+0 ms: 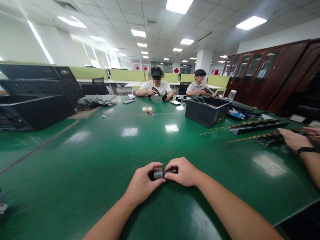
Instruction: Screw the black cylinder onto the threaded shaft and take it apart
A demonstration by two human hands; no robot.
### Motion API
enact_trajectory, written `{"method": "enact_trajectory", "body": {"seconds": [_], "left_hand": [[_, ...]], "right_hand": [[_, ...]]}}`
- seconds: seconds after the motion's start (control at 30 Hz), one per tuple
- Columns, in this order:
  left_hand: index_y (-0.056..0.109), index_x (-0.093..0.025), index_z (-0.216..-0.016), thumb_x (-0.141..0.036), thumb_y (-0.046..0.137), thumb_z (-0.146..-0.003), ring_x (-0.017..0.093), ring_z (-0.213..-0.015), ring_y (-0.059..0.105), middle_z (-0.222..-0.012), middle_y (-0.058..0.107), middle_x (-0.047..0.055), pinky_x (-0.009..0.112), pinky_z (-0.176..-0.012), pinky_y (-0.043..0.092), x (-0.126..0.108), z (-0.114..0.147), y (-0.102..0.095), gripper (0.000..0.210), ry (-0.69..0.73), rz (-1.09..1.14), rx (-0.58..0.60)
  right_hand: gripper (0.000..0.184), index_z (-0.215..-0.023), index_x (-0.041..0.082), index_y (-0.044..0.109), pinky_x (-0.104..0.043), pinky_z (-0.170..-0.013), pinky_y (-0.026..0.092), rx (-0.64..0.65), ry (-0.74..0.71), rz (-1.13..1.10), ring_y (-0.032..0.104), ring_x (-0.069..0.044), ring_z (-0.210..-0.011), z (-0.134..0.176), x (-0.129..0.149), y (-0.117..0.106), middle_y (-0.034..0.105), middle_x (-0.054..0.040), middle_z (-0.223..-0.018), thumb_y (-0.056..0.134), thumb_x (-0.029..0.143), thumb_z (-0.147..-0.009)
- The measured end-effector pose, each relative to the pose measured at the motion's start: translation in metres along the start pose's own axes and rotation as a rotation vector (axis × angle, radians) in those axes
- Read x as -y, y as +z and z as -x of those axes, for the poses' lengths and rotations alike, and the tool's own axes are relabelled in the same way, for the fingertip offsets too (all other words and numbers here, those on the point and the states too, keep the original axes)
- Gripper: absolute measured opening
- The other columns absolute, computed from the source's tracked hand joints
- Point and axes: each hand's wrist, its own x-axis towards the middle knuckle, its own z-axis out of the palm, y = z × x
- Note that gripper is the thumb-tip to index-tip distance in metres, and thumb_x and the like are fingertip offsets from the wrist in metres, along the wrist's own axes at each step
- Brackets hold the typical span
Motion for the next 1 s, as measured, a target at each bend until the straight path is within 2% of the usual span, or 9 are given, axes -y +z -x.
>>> {"method": "enact_trajectory", "body": {"seconds": [1.0], "left_hand": [[0.069, -0.027, -0.106, -0.026, 0.076, -0.073, 0.02, -0.096, 0.069, -0.103, 0.075, -0.002, 0.03, -0.088, 0.052, 0.0012, 0.0011, -0.0004, 0.034, 0.021, -0.048, -0.061]], "right_hand": [[0.011, -0.088, 0.019, 0.074, -0.023, -0.067, 0.044, -0.008, 0.02, 0.036, 0.063, -0.014, -0.072, 0.001, 0.0004, -0.0041, 0.072, -0.001, -0.079, 0.07, 0.026, -0.08]]}}
